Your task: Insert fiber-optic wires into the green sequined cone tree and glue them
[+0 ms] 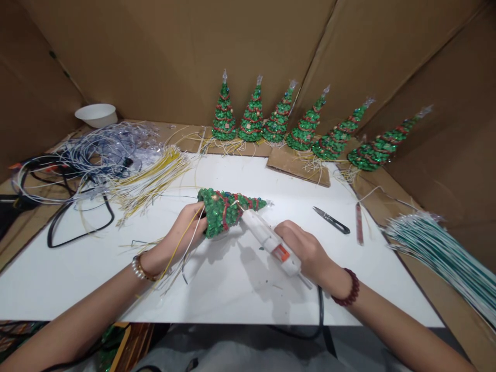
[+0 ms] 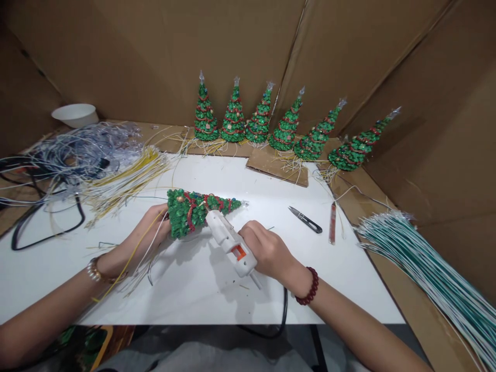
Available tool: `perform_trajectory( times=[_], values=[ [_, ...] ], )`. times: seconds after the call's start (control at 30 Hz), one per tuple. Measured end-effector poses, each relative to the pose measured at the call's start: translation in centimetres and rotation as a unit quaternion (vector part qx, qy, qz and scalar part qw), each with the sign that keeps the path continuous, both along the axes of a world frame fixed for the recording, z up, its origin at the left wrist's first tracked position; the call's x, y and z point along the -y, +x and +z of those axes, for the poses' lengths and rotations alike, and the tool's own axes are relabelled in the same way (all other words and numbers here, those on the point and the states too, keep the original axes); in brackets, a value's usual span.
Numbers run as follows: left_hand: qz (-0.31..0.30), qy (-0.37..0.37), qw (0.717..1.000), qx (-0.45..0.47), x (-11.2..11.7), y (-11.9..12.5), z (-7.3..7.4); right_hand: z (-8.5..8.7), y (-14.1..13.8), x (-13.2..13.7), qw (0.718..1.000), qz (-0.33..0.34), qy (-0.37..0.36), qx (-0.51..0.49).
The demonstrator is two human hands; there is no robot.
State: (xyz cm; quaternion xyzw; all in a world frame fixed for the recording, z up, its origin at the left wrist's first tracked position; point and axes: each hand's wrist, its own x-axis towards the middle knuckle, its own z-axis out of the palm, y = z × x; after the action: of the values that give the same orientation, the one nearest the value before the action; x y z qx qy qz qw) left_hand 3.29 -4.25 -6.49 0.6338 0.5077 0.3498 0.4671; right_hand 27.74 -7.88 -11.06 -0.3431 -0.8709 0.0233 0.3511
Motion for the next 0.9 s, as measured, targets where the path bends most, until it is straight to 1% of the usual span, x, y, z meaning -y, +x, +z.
perform_trajectory(
  times=[0.23, 0.43, 0.63, 0.77, 0.83, 0.9],
  values=[
    [-0.010, 0.011, 1.000, 0.006, 0.0, 0.0, 0.2, 0.3, 0.1, 0.1, 1.000, -0.001, -0.014, 0.000],
    [-0.027, 0.019, 0.999, 0.005, -0.2, -0.1, 0.1, 0.2, 0.2, 0.1, 1.000, 0.003, 0.008, 0.001],
    [-0.012, 0.000, 1.000, 0.000, -0.2, -0.2, -0.3, 0.1, 0.0, 0.1, 1.000, -0.002, 0.013, 0.007],
    [-0.006, 0.002, 1.000, 0.003, -0.1, -0.2, -0.2, 0.1, 0.2, 0.0, 0.999, -0.033, 0.012, 0.028],
    [-0.013, 0.011, 1.000, 0.002, -0.1, -0.2, 0.0, 0.3, 0.7, -0.1, 0.996, -0.066, 0.018, 0.049],
    [-0.032, 0.015, 0.999, -0.008, -0.2, -0.2, 0.4, 0.7, 1.6, -0.2, 0.990, -0.117, 0.021, 0.079]
  ],
)
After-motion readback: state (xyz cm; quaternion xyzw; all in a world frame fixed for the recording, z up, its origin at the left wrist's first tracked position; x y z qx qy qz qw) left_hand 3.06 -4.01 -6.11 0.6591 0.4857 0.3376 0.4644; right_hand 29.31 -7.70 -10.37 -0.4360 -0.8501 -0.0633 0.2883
